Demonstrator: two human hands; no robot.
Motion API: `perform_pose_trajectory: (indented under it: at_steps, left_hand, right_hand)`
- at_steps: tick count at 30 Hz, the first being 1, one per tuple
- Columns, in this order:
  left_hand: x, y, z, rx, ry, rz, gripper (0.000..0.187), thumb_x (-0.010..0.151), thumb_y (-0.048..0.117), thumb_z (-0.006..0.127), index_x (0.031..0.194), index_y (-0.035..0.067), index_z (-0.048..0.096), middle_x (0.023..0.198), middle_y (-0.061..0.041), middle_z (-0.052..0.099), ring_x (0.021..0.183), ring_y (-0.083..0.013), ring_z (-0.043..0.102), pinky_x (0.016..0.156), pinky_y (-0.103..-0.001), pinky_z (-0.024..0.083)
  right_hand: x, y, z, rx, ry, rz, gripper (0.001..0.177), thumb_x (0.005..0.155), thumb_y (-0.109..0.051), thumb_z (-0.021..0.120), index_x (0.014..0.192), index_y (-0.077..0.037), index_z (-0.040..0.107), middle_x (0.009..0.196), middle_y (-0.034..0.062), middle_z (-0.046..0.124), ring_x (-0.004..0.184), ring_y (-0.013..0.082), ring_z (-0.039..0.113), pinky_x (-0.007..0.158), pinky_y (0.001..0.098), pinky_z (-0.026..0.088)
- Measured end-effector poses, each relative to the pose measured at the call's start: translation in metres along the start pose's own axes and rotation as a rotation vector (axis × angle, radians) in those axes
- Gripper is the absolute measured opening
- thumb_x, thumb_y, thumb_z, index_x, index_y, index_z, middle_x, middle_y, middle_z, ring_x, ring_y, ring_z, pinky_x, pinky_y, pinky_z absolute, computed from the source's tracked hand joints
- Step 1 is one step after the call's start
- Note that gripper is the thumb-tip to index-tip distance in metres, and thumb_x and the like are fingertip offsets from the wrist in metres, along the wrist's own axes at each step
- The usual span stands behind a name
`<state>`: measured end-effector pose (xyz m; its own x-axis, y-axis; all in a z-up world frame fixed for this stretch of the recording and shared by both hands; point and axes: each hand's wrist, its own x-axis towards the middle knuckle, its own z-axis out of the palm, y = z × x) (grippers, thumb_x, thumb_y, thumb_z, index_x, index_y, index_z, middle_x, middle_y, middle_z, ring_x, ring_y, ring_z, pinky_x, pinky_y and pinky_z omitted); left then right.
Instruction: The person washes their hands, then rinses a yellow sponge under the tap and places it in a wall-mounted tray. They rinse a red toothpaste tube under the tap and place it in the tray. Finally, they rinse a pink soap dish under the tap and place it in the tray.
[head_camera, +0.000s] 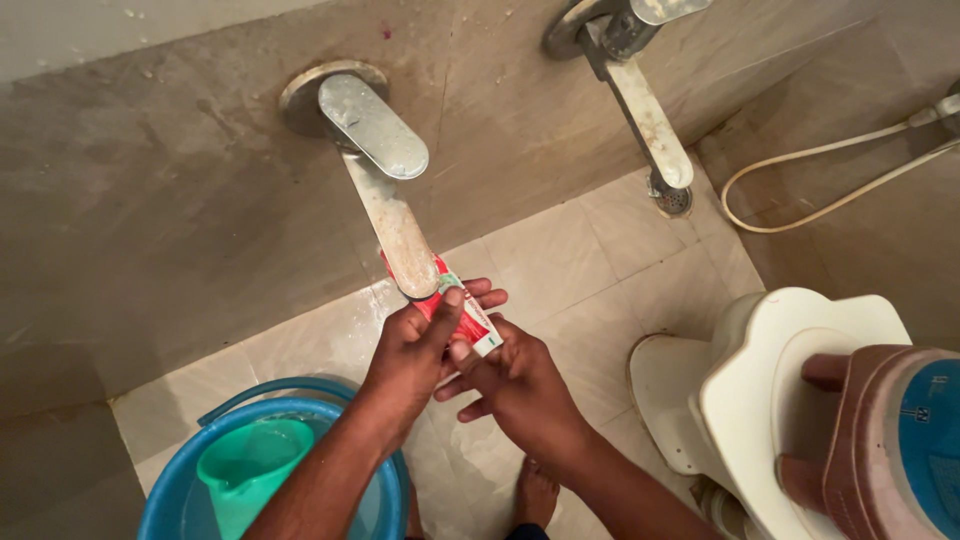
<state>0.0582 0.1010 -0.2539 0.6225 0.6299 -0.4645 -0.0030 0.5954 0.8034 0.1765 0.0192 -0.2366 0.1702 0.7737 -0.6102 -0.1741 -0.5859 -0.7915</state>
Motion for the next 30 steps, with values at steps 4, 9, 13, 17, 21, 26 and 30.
perform_pose_trajectory:
  at_steps: [4, 9, 13, 17, 21, 26, 30]
  left_hand:
    - [0.001, 0.003, 0.003, -0.069, 0.040, 0.010, 0.037, 0.101, 0.030, 0.054, 0.125, 0.004, 0.064, 0.106, -0.009, 0.079, 0.044, -0.0039, 0.043, 0.039, -0.024, 0.036]
    - [0.000, 0.007, 0.008, 0.036, 0.133, 0.044, 0.034, 0.100, 0.026, 0.056, 0.107, -0.006, 0.064, 0.099, -0.013, 0.081, 0.038, -0.0092, 0.049, 0.032, -0.029, 0.038]
    - [0.003, 0.001, 0.012, 0.066, 0.204, 0.083, 0.035, 0.101, 0.030, 0.052, 0.109, -0.002, 0.063, 0.094, -0.012, 0.081, 0.039, -0.0086, 0.049, 0.033, -0.029, 0.040]
    - [0.005, -0.009, 0.010, 0.115, 0.220, 0.114, 0.044, 0.104, 0.036, 0.043, 0.108, -0.001, 0.065, 0.094, -0.012, 0.082, 0.041, -0.0074, 0.052, 0.038, -0.027, 0.046]
    - [0.005, -0.013, 0.006, 0.069, 0.191, 0.074, 0.050, 0.105, 0.039, 0.039, 0.106, -0.004, 0.063, 0.096, -0.015, 0.082, 0.043, -0.0112, 0.056, 0.042, -0.029, 0.050]
    - [0.005, -0.008, -0.002, 0.019, 0.068, -0.036, 0.055, 0.105, 0.043, 0.033, 0.109, -0.004, 0.062, 0.101, -0.018, 0.080, 0.044, -0.0164, 0.062, 0.045, -0.032, 0.054]
    - [0.006, 0.000, -0.009, -0.076, 0.027, -0.187, 0.066, 0.104, 0.048, 0.027, 0.114, -0.005, 0.066, 0.105, -0.020, 0.081, 0.050, -0.0218, 0.065, 0.059, -0.037, 0.059]
  right_hand:
    - [0.009, 0.011, -0.003, 0.037, -0.023, -0.066, 0.032, 0.098, -0.034, 0.058, 0.111, -0.005, 0.063, 0.084, 0.0060, 0.076, 0.074, 0.0144, 0.075, 0.064, 0.0298, 0.059]
    - [0.022, 0.029, -0.006, 0.130, -0.016, -0.034, 0.031, 0.102, -0.034, 0.054, 0.100, -0.006, 0.064, 0.070, 0.0049, 0.069, 0.063, 0.0167, 0.071, 0.061, 0.0300, 0.055]
    - [0.024, 0.033, -0.005, 0.105, 0.004, -0.045, 0.033, 0.104, -0.033, 0.052, 0.093, -0.004, 0.061, 0.069, 0.0034, 0.067, 0.061, 0.0161, 0.070, 0.061, 0.0304, 0.057]
    - [0.022, 0.034, -0.001, 0.114, 0.028, -0.050, 0.030, 0.104, -0.032, 0.053, 0.093, -0.005, 0.062, 0.066, 0.0037, 0.064, 0.058, 0.0161, 0.067, 0.059, 0.0297, 0.057]
    - [0.018, 0.036, -0.001, 0.116, 0.016, -0.067, 0.035, 0.105, -0.034, 0.052, 0.090, -0.003, 0.060, 0.065, 0.0025, 0.062, 0.058, 0.0163, 0.068, 0.058, 0.0291, 0.057]
    - [0.013, 0.039, -0.003, 0.095, -0.004, -0.054, 0.037, 0.104, -0.037, 0.051, 0.094, -0.005, 0.065, 0.064, 0.0022, 0.060, 0.059, 0.0156, 0.068, 0.060, 0.0292, 0.056]
    - [0.009, 0.038, -0.004, 0.115, -0.012, -0.052, 0.038, 0.103, -0.040, 0.053, 0.094, -0.005, 0.064, 0.064, 0.0018, 0.059, 0.059, 0.0160, 0.067, 0.061, 0.0308, 0.056]
